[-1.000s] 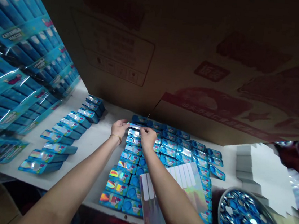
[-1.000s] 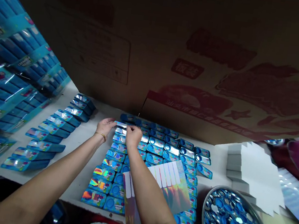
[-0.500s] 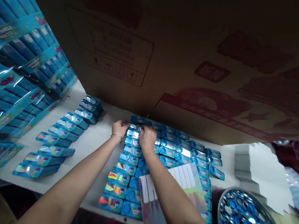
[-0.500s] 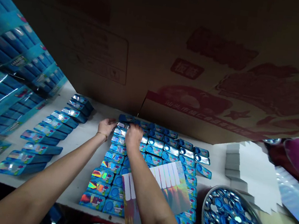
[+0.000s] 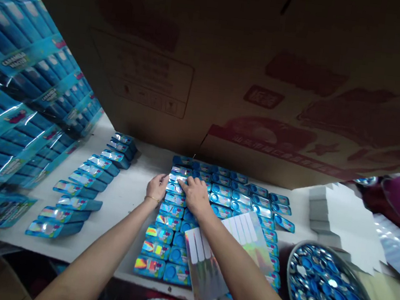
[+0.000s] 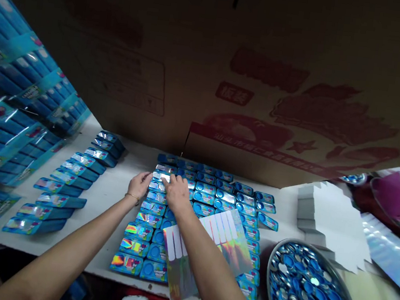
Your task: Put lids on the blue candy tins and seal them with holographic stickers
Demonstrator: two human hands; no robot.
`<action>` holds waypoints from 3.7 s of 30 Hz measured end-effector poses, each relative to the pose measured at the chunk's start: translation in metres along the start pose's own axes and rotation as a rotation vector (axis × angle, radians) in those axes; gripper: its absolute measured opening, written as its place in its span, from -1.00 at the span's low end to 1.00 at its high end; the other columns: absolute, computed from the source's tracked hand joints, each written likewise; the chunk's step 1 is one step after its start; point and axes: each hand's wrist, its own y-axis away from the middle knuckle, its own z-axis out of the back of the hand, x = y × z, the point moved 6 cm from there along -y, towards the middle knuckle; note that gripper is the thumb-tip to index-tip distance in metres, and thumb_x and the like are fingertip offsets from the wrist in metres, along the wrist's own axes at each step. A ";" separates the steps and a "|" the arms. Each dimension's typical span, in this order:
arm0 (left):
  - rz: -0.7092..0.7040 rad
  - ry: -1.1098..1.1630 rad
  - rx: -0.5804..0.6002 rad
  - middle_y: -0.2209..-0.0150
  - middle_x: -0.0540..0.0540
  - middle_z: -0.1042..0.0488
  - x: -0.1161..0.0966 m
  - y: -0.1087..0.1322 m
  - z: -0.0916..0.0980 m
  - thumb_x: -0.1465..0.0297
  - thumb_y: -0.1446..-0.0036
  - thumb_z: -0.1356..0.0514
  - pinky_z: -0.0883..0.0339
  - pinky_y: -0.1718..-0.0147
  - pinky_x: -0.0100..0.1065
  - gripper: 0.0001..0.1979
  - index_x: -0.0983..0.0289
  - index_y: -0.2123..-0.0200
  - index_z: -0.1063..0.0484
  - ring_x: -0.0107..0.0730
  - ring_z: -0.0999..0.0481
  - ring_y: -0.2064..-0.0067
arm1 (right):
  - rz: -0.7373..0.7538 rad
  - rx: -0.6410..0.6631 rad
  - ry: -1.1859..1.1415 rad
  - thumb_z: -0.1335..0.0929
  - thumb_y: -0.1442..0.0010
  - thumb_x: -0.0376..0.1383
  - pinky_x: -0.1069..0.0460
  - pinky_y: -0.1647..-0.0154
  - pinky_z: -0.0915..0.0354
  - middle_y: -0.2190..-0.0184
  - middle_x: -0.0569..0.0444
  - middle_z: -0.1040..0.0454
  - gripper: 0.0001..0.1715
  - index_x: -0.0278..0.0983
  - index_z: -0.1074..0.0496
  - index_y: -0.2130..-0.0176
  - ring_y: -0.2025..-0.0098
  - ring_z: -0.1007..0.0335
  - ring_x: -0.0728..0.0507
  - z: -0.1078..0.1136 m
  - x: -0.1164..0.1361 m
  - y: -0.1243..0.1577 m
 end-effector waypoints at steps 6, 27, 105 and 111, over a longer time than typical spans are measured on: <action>0.054 -0.067 -0.014 0.33 0.14 -0.49 -0.002 -0.008 -0.007 0.25 -0.01 -0.05 -0.27 0.29 -0.38 -0.66 0.30 0.19 -0.41 -0.31 -0.45 0.27 | 0.192 0.027 0.064 -0.16 -0.12 -0.43 -0.06 0.22 0.01 0.12 -0.04 -0.28 -0.58 -0.17 -0.28 0.03 0.16 -0.10 -0.18 0.005 0.010 -0.011; -0.616 -0.475 0.560 0.34 0.10 -0.46 -0.156 0.132 -0.154 0.27 -0.10 0.03 -0.16 0.30 -0.33 -0.73 0.25 0.43 -0.42 -0.28 -0.39 0.24 | -0.227 -0.101 0.057 -0.18 -0.15 -0.37 -0.04 0.19 -0.12 0.03 -0.03 -0.28 -0.57 -0.16 -0.24 -0.03 0.10 -0.15 -0.18 -0.003 -0.166 0.173; -0.069 0.141 0.039 0.10 0.18 -0.42 -0.037 -0.066 -0.015 0.27 -0.09 0.06 -0.19 0.08 -0.29 -0.66 0.28 0.17 -0.37 -0.25 -0.35 0.03 | -0.117 -0.139 -0.087 -0.09 -0.18 -0.13 -0.20 0.01 0.04 -0.11 -0.03 -0.13 -0.50 -0.19 -0.16 -0.08 -0.15 0.11 -0.29 -0.004 -0.022 -0.082; -0.200 -0.276 0.034 -0.11 0.34 -0.15 -0.052 -0.010 0.008 0.22 -0.16 0.21 0.00 -0.05 -0.12 -0.48 0.42 -0.08 -0.12 -0.13 -0.08 -0.16 | -0.208 -0.230 -0.130 -0.07 -0.22 -0.23 -0.19 -0.05 0.11 -0.14 -0.04 -0.09 -0.55 -0.22 -0.18 -0.07 -0.19 0.16 -0.21 0.014 -0.045 -0.057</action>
